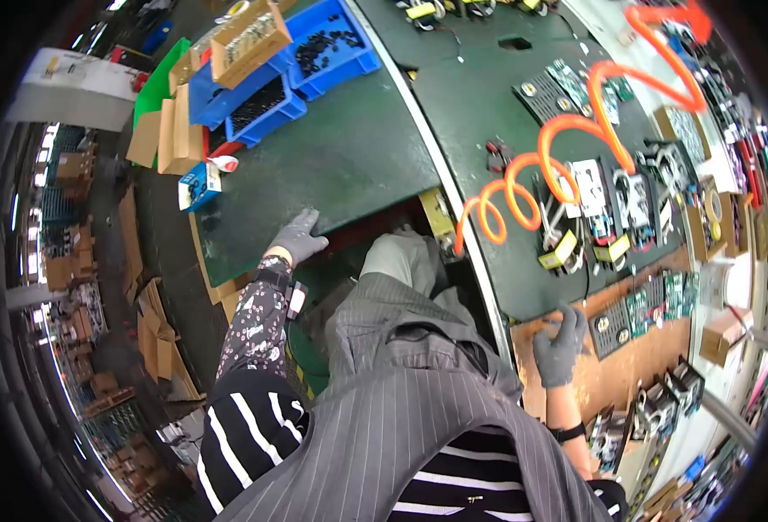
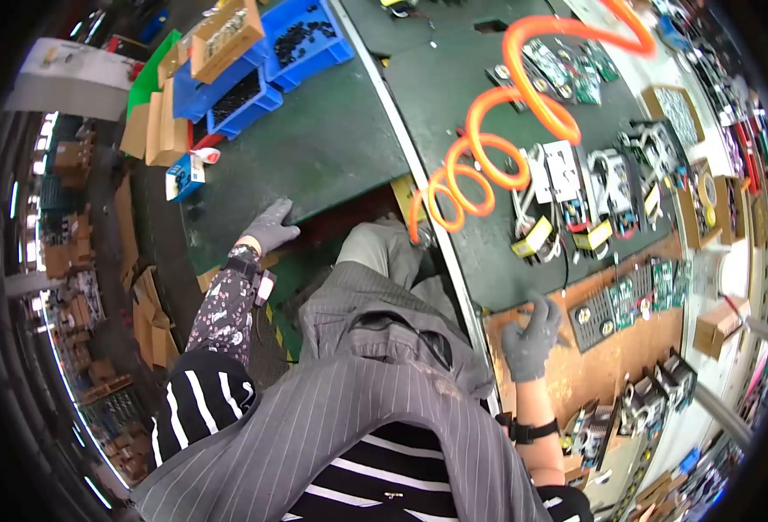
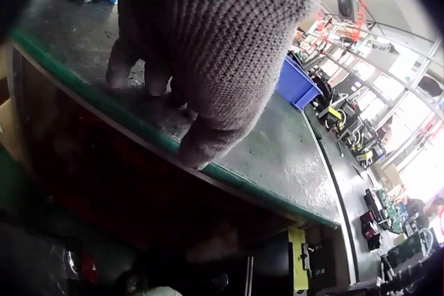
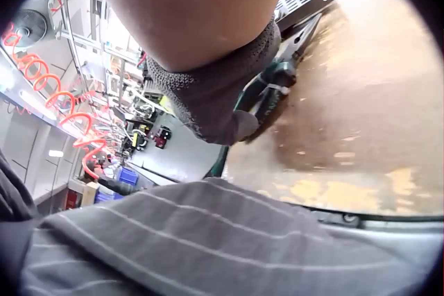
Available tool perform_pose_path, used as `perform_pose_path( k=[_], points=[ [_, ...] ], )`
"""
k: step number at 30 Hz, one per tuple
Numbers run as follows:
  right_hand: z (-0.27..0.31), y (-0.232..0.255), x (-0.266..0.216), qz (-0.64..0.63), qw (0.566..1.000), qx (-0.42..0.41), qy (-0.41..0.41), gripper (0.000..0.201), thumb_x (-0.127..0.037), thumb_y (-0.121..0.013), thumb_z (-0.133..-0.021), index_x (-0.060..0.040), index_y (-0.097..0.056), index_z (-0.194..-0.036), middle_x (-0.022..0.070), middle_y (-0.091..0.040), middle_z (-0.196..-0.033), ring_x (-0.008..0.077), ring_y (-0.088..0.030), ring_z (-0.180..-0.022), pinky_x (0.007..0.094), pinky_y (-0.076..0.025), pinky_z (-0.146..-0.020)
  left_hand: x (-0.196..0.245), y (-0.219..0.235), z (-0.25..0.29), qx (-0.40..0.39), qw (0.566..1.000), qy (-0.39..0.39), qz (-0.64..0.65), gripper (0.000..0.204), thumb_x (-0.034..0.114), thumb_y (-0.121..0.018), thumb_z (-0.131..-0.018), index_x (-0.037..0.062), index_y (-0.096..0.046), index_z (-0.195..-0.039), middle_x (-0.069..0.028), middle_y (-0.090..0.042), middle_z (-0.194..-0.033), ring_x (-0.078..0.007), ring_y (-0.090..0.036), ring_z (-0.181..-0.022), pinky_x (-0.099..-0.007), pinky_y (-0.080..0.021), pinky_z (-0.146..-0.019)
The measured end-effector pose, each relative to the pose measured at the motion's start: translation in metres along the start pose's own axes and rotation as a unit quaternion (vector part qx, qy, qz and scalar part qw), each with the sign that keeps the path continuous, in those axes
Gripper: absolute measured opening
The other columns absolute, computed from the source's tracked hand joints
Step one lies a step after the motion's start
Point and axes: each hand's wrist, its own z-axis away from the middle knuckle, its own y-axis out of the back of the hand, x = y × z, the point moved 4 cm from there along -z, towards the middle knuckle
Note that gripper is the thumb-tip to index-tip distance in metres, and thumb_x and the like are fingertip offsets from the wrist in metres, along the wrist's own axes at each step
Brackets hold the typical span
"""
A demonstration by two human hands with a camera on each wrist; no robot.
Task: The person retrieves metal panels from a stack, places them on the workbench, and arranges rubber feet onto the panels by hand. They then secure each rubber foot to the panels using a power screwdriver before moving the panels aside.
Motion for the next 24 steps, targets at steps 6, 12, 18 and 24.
perform_pose_path(
  k=[6, 12, 18, 24],
  points=[
    [-0.07, -0.03, -0.13, -0.296, 0.902, -0.267, 0.165, 0.015, -0.01, -0.054, -0.08, -0.0012, -0.061, -0.09, 0.0165, -0.059, -0.08, 0.031, -0.059, -0.076, 0.0382, -0.047, -0.071, 0.007, 0.026, -0.007, -0.025, 0.996, -0.077, -0.028, 0.06, 0.036, -0.061, -0.076, 0.0042, -0.049, -0.126, -0.0189, -0.045, -0.129, -0.0314, -0.042, -0.122, -0.0348, -0.033, -0.103],
    [-0.101, -0.184, -0.22, -0.318, 0.83, -0.423, 0.175, 0.031, -0.031, -0.051, -0.087, -0.003, -0.061, -0.097, 0.0167, -0.061, -0.093, 0.0334, -0.058, -0.091, 0.0399, -0.046, -0.08, -0.016, 0.062, -0.059, 0.092, 0.973, -0.211, -0.025, 0.024, 0.023, -0.056, -0.079, 0.0124, -0.063, -0.099, -0.0124, -0.058, -0.092, -0.0309, -0.055, -0.093, -0.0379, -0.045, -0.083],
    [-0.086, -0.352, -0.219, -0.599, 0.461, -0.655, -0.024, 0.027, -0.022, -0.057, -0.089, -0.0044, -0.063, -0.108, 0.0057, -0.063, -0.104, 0.018, -0.057, -0.096, 0.0312, -0.044, -0.088, -0.057, 0.075, -0.103, 0.292, 0.895, -0.335, -0.045, 0.024, 0.019, -0.061, -0.074, 0.0157, -0.061, -0.098, -0.0037, -0.055, -0.099, -0.0251, -0.053, -0.091, -0.0401, -0.045, -0.076],
    [-0.065, -0.417, -0.178, -0.437, 0.539, -0.718, -0.057, 0.026, -0.019, -0.056, -0.088, -0.0032, -0.064, -0.107, 0.0075, -0.065, -0.101, 0.0214, -0.059, -0.097, 0.0331, -0.044, -0.091, -0.074, 0.067, -0.114, 0.248, 0.904, -0.347, -0.014, 0.031, 0.019, -0.063, -0.07, 0.0179, -0.06, -0.101, -0.0014, -0.051, -0.102, -0.022, -0.053, -0.09, -0.037, -0.045, -0.072]
  ],
)
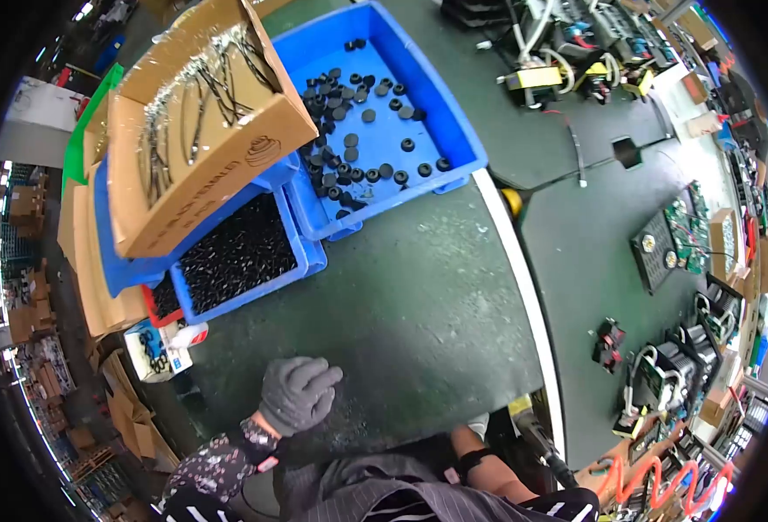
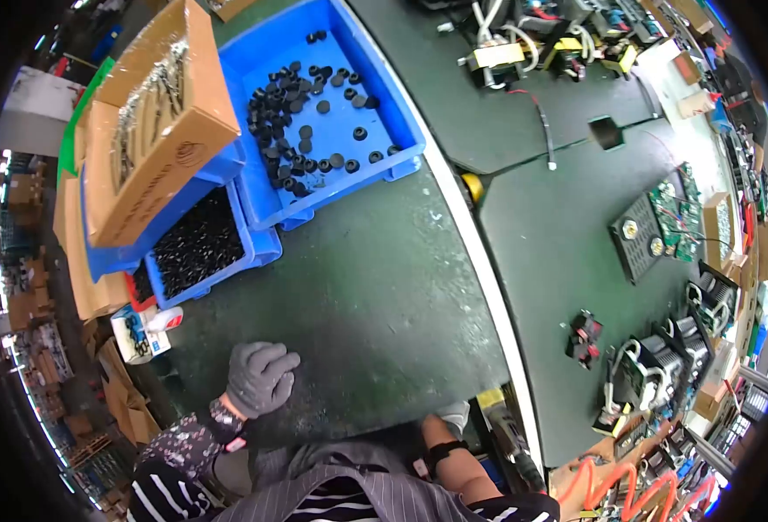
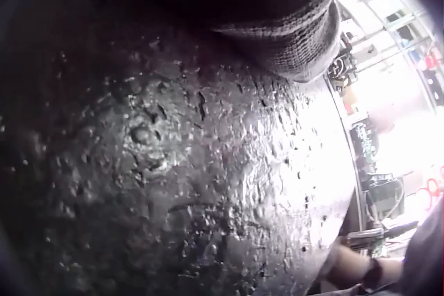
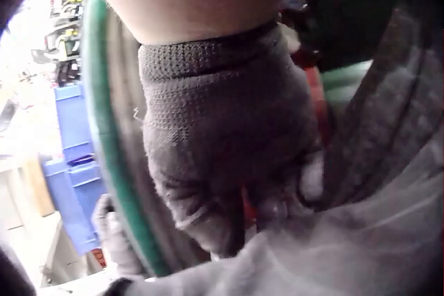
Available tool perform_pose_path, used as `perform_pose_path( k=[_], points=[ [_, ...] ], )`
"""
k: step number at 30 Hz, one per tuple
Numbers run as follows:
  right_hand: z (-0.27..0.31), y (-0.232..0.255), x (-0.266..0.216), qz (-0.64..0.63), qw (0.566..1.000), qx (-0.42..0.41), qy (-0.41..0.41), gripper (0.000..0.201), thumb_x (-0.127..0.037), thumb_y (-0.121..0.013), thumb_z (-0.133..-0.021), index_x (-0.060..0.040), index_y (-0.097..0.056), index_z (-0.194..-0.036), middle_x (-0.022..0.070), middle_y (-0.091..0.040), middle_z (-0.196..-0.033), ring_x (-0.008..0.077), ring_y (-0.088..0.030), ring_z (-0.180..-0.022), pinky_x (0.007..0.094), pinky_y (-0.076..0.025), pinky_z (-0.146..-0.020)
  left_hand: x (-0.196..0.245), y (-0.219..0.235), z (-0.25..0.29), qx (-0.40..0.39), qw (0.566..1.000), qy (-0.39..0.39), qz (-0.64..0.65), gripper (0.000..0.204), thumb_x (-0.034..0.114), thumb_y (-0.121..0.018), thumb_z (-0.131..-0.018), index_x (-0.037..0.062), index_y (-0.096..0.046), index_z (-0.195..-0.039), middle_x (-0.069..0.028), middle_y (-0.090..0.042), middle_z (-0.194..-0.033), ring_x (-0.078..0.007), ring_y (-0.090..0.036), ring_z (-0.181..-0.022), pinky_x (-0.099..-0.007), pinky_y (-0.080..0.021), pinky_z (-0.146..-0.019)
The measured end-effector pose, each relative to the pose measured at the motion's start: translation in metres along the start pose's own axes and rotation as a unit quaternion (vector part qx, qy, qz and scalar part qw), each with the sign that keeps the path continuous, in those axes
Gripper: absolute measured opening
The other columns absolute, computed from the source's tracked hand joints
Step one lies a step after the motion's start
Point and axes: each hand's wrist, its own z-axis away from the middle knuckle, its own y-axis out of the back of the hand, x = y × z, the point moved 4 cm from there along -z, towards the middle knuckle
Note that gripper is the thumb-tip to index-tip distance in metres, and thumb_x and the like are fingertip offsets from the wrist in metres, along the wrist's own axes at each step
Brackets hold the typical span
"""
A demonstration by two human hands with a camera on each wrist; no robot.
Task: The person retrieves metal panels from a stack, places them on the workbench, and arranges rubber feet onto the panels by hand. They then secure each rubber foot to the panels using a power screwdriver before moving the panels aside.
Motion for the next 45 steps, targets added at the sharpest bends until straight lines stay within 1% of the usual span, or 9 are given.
perform_pose_path(
  k=[8, 10, 13, 16, 23, 32, 34, 40, 45],
  points=[
    [-0.087, 0.095, 0.039, 0.068, 0.997, 0.0, 0.038, 0.026, -0.019, -0.056, -0.088, -0.0031, -0.064, -0.107, 0.0074, -0.065, -0.101, 0.0216, -0.059, -0.096, 0.0333, -0.044, -0.09, -0.002, -0.005, 0.0, -0.034, 0.999, -0.012, -0.001, 0.032, 0.018, -0.065, -0.064, 0.0195, -0.063, -0.096, 0.0022, -0.05, -0.098, -0.0167, -0.052, -0.082, -0.0317, -0.044, -0.061],
    [-0.1, 0.115, 0.044, 0.083, 0.995, 0.015, 0.052, 0.026, -0.018, -0.055, -0.088, -0.0031, -0.064, -0.107, 0.0074, -0.065, -0.101, 0.0216, -0.059, -0.095, 0.0333, -0.044, -0.09, -0.003, -0.007, 0.002, -0.038, 0.999, -0.007, -0.003, 0.028, 0.019, -0.065, -0.063, 0.0201, -0.065, -0.091, 0.0033, -0.05, -0.097, -0.0156, -0.052, -0.08, -0.0322, -0.043, -0.062],
    [-0.108, 0.141, 0.05, 0.102, 0.992, 0.048, 0.064, 0.026, -0.018, -0.055, -0.088, -0.0031, -0.064, -0.107, 0.0074, -0.065, -0.101, 0.0217, -0.059, -0.095, 0.0334, -0.044, -0.09, 0.001, -0.012, 0.007, -0.017, 0.999, -0.005, -0.033, 0.016, 0.02, -0.059, -0.066, 0.0196, -0.064, -0.081, 0.0001, -0.048, -0.091, -0.0208, -0.049, -0.081, -0.0357, -0.038, -0.067],
    [-0.104, 0.158, 0.06, 0.116, 0.988, 0.081, 0.061, 0.026, -0.018, -0.055, -0.088, -0.003, -0.064, -0.107, 0.0073, -0.065, -0.101, 0.0217, -0.059, -0.095, 0.0335, -0.044, -0.09, 0.001, -0.014, 0.007, -0.036, 0.998, -0.015, -0.044, 0.015, 0.02, -0.058, -0.066, 0.0194, -0.063, -0.079, -0.0005, -0.047, -0.09, -0.0208, -0.048, -0.08, -0.0359, -0.037, -0.068],
    [-0.087, 0.18, 0.051, 0.167, 0.973, 0.151, 0.049, 0.026, -0.018, -0.054, -0.088, -0.003, -0.064, -0.107, 0.0072, -0.065, -0.101, 0.0219, -0.06, -0.094, 0.0336, -0.045, -0.089, 0.0, -0.014, 0.008, -0.029, 0.999, -0.014, -0.033, 0.025, 0.018, -0.057, -0.062, 0.0198, -0.062, -0.087, -0.0011, -0.047, -0.092, -0.0218, -0.047, -0.081, -0.0361, -0.038, -0.071],
    [-0.091, 0.22, -0.029, 0.319, 0.92, 0.218, 0.061, 0.026, -0.017, -0.054, -0.088, -0.0029, -0.064, -0.107, 0.0071, -0.065, -0.101, 0.0221, -0.06, -0.092, 0.0339, -0.045, -0.088, 0.001, -0.007, 0.006, 0.008, 1.0, -0.017, -0.004, 0.029, 0.017, -0.06, -0.066, 0.0189, -0.061, -0.094, -0.0018, -0.049, -0.097, -0.0214, -0.051, -0.084, -0.0365, -0.041, -0.074],
    [-0.096, 0.227, -0.04, 0.35, 0.906, 0.229, 0.065, 0.026, -0.017, -0.053, -0.088, -0.0029, -0.064, -0.107, 0.0071, -0.065, -0.101, 0.0221, -0.06, -0.092, 0.0339, -0.045, -0.088, 0.002, -0.005, 0.005, 0.014, 0.999, -0.031, -0.004, 0.032, 0.018, -0.063, -0.067, 0.0183, -0.06, -0.099, -0.0005, -0.05, -0.1, -0.0198, -0.053, -0.085, -0.0349, -0.045, -0.071],
    [-0.091, 0.225, -0.037, 0.417, 0.863, 0.278, 0.062, 0.026, -0.017, -0.053, -0.088, -0.0028, -0.064, -0.107, 0.007, -0.065, -0.1, 0.0222, -0.06, -0.091, 0.0341, -0.046, -0.088, 0.01, 0.001, 0.007, 0.048, 0.998, -0.045, -0.004, 0.031, 0.016, -0.061, -0.069, 0.0145, -0.058, -0.1, -0.0033, -0.052, -0.098, -0.0241, -0.053, -0.088, -0.0382, -0.045, -0.075],
    [-0.055, 0.207, -0.031, 0.458, 0.812, 0.357, 0.054, 0.026, -0.016, -0.053, -0.088, -0.0028, -0.064, -0.107, 0.0069, -0.065, -0.1, 0.0223, -0.06, -0.091, 0.0342, -0.046, -0.088, 0.016, 0.002, 0.013, 0.089, 0.994, -0.065, -0.018, 0.031, 0.014, -0.058, -0.069, 0.0135, -0.058, -0.1, -0.0064, -0.053, -0.097, -0.0272, -0.051, -0.091, -0.0405, -0.044, -0.079]
  ],
)
